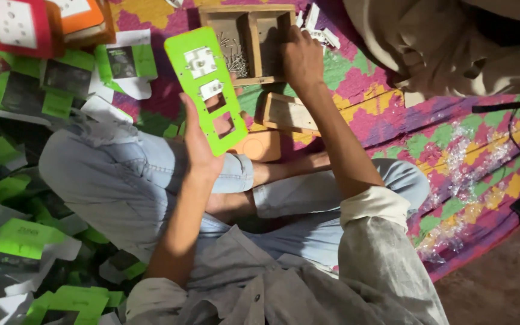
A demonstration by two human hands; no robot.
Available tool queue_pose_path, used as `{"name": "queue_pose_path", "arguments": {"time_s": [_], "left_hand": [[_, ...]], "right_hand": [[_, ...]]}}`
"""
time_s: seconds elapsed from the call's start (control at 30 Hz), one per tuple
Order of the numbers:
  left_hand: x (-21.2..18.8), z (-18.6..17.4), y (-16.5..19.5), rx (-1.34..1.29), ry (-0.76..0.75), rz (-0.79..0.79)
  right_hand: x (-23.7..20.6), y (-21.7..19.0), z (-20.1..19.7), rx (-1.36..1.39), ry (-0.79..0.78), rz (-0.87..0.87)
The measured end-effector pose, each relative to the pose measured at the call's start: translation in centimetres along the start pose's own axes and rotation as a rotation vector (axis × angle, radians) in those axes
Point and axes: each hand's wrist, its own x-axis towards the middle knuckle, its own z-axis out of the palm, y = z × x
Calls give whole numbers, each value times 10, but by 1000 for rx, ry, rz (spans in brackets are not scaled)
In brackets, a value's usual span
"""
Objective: The person sits on a mat and assembles a green electrical socket plate by inserting white socket modules into the frame and securing them with screws. The person handles the socket plate, modules, and screws by hand, repeatedly picking up components and tightening them.
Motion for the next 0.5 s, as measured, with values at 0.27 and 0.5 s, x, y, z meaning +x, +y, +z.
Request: {"name": "queue_pose_path", "arguments": {"time_s": [0.27,0.5], "left_hand": [[-3,-3,4,-26,24,-47],[-5,-5,1,-45,-2,-90]], "right_hand": [[8,-7,-6,-36,-7,-74],[7,-12,-8,-159,-193,-160]]}}
